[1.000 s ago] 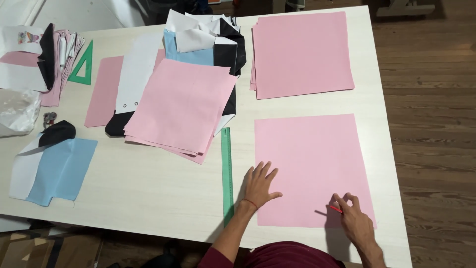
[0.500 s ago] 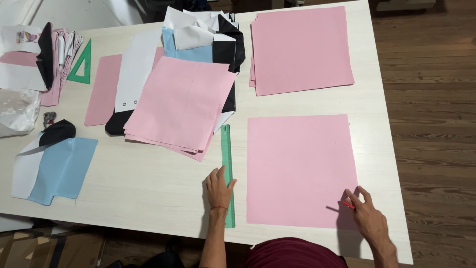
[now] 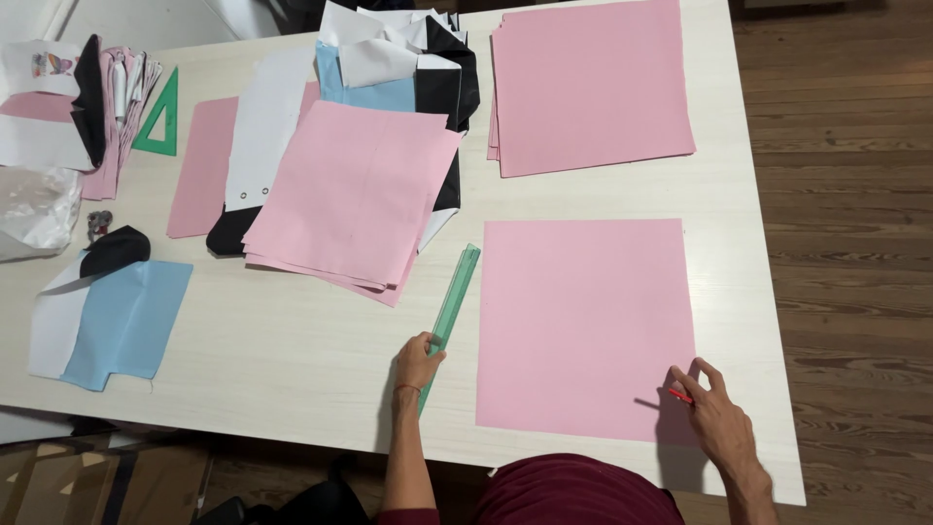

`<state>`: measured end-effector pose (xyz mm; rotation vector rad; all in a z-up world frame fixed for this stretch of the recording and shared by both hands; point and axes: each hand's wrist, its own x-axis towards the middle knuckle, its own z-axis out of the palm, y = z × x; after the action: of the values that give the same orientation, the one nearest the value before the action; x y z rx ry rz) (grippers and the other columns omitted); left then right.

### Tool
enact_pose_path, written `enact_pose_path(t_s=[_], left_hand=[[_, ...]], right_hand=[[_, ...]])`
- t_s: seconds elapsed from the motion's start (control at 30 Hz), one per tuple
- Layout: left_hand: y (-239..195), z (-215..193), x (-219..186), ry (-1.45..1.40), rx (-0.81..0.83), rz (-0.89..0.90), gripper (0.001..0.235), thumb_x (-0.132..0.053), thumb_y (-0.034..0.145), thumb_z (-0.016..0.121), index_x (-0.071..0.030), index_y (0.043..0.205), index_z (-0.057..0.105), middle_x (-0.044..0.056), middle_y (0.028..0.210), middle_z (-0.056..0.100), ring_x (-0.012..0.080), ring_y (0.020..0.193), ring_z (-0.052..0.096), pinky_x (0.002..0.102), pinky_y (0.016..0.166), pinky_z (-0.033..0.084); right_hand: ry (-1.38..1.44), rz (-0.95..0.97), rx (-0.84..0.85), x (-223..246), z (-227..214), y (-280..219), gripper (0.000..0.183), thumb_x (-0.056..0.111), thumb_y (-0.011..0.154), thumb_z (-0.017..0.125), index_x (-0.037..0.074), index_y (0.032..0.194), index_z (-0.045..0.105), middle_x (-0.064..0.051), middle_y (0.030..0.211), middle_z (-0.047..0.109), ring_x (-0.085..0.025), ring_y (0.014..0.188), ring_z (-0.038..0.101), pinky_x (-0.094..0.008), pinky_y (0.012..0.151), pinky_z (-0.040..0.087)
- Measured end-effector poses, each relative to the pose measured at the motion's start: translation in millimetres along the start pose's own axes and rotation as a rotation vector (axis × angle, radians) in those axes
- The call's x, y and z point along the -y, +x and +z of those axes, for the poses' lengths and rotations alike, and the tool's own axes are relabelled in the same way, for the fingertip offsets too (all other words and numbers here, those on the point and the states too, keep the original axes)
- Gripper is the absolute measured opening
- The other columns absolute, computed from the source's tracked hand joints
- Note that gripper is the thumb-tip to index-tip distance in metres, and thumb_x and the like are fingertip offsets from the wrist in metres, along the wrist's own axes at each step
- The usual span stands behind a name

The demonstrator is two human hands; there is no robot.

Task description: Measuring and marking pink material sheets using a ruler and pencil on a cutting table.

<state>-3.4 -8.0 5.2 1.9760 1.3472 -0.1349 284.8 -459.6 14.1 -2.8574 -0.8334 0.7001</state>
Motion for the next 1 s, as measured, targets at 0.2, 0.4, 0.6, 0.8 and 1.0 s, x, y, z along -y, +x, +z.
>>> enact_pose_path(t_s=[0.2,0.4,0.6,0.8,1.0], left_hand=[[-35,-15,-34,-0.298,-0.012,0.113,0.032,-0.016,0.100,0.056,-0.012,0.131,0.060,0.008,0.116,0.070,0.0233,0.105,0.065,0.039,0.090,0.053],[-60,30,-85,-1.070,0.084,0.293,0.037,-0.002,0.095,0.068,-0.009,0.130,0.062,0.005,0.107,0.069,0.0130,0.080,0.064,0.028,0.070,0.058],[-117,76,-170,-1.311,0.279,0.336,0.034,0.008,0.092,0.075,-0.001,0.119,0.057,0.019,0.113,0.069,0.0305,0.095,0.076,0.038,0.077,0.073],[-132,111,-179,-1.343,0.388,0.332,0.031,0.006,0.096,0.071,0.002,0.122,0.056,0.023,0.118,0.071,0.0321,0.098,0.078,0.032,0.072,0.072],[-101,78,-148,-1.452,0.205,0.181,0.026,-0.006,0.102,0.065,0.001,0.126,0.060,0.017,0.115,0.069,0.0290,0.096,0.077,0.038,0.077,0.072]], right_hand=[[0.094,-0.028,-0.049,4,2,7,0.043,0.027,0.103,0.049,0.027,0.146,0.057,-0.010,0.169,0.031,-0.013,0.068,0.075,-0.021,0.041,0.065],[0.521,-0.252,-0.104,61,-22,2,0.044,0.021,0.095,0.064,0.019,0.139,0.066,-0.009,0.152,0.057,-0.028,0.126,0.065,-0.049,0.101,0.062],[0.431,-0.416,-0.189,119,-45,-14,0.075,0.053,0.079,0.077,0.020,0.144,0.061,-0.010,0.144,0.063,-0.017,0.073,0.070,-0.034,0.061,0.062],[0.133,-0.446,-0.407,90,-15,-7,0.065,0.046,0.082,0.081,0.026,0.141,0.066,-0.005,0.108,0.075,-0.009,0.056,0.053,-0.025,0.045,0.043],[0.118,-0.272,-0.213,50,-19,-13,0.066,0.025,0.079,0.086,0.025,0.142,0.066,-0.006,0.126,0.071,-0.010,0.061,0.061,-0.022,0.046,0.055]])
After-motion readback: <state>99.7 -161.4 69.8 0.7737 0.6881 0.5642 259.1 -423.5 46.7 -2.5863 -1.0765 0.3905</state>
